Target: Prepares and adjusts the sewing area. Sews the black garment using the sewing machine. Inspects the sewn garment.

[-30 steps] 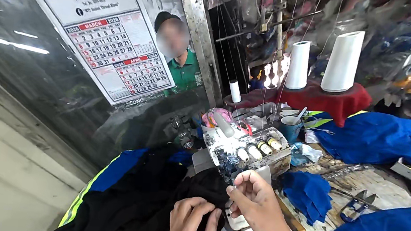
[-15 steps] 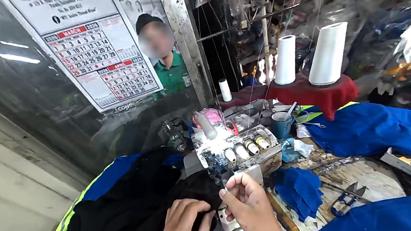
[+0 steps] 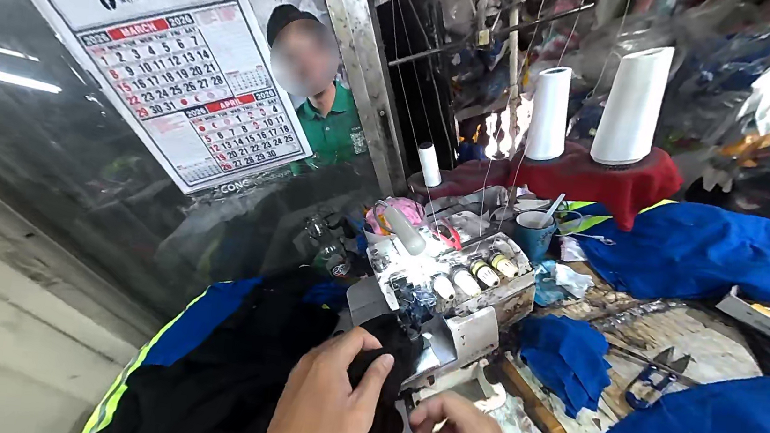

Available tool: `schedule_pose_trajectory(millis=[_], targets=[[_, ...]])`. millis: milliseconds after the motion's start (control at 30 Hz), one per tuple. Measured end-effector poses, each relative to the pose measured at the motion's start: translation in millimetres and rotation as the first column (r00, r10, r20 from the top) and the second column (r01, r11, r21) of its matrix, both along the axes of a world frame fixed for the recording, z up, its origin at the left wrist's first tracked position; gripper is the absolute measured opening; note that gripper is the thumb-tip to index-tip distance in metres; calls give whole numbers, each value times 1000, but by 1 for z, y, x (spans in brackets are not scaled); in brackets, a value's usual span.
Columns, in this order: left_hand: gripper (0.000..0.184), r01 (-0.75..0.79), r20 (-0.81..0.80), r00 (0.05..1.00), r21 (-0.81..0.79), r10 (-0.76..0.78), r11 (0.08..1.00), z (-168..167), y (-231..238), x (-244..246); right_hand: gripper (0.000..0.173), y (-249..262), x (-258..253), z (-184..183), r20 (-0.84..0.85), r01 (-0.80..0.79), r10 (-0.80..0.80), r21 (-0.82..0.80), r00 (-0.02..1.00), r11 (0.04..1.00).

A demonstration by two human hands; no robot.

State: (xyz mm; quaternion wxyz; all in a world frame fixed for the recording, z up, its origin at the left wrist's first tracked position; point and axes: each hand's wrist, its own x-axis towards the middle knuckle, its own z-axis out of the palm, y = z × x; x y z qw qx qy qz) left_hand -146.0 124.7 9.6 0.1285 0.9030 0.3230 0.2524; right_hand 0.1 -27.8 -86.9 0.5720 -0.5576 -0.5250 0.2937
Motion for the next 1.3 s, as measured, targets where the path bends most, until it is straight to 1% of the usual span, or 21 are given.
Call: schedule_pose_trajectory(millis=[67,100,167,200,267,300,333,367,400,467,533,567,600,667,767,833,1000,1100,1167,1233,1300], targets=[[32,-7,-88,996,90,15,996,15,6,8,30,5,-15,-7,46,-35,35,3,998,999],[32,-5,-131,991,107,19,994,22,7,13,36,10,-23,-7,63,-45,46,-12,997,999],[29,-4,-212,977,102,25,995,32,5,26,50,23,-43,1,59,-74,77,-47,995,996],[28,1,-249,968,91,22,996,35,1,31,54,29,-54,8,31,-94,95,-29,995,995],[29,12,-291,957,83,13,996,36,-8,39,56,43,-68,16,-31,-192,195,88,980,978],[29,18,-280,960,97,10,995,32,-11,38,53,48,-68,16,-41,-249,257,137,966,959],[30,24,-261,965,106,4,994,28,-13,34,51,48,-64,14,-16,-284,289,139,957,949],[31,37,-239,971,100,-12,994,23,-13,27,46,44,-54,9,31,-280,278,97,960,955],[31,55,-213,976,82,-36,995,19,-13,20,37,38,-41,1,78,-226,221,53,972,973],[27,78,-123,990,42,-72,996,11,-12,8,24,22,-7,-12,133,-62,63,-13,989,998],[21,85,-22,996,31,-84,996,-1,-18,5,21,13,20,-14,182,152,-156,36,971,988],[20,86,8,996,47,-87,995,-5,-22,7,24,16,29,-10,219,229,-242,86,945,970],[20,85,20,996,75,-87,994,-8,-24,10,29,21,35,-5,258,265,-293,140,921,954],[21,81,-4,997,152,-81,985,-8,-28,16,31,33,44,5,343,220,-280,202,897,954],[23,100,-97,992,231,-79,968,-4,-32,14,19,41,55,8,488,117,-188,173,852,978],[21,112,-116,989,244,-86,963,-6,-34,10,20,38,62,6,569,88,-164,159,806,983],[16,122,-16,992,258,-122,958,-18,-35,12,20,35,69,-2,587,58,-180,220,789,974],[18,148,-89,988,255,-129,956,-10,-41,15,21,33,72,1,607,47,-178,226,774,973],[18,176,-148,978,210,-147,962,-8,-47,14,20,32,75,1,627,36,-166,216,761,976],[19,186,-175,972,155,-158,970,-12,-53,14,21,32,77,-1,635,22,-155,212,756,977],[20,180,-157,975,122,-160,976,-21,-55,17,22,34,80,-3,648,13,-155,219,745,976]])
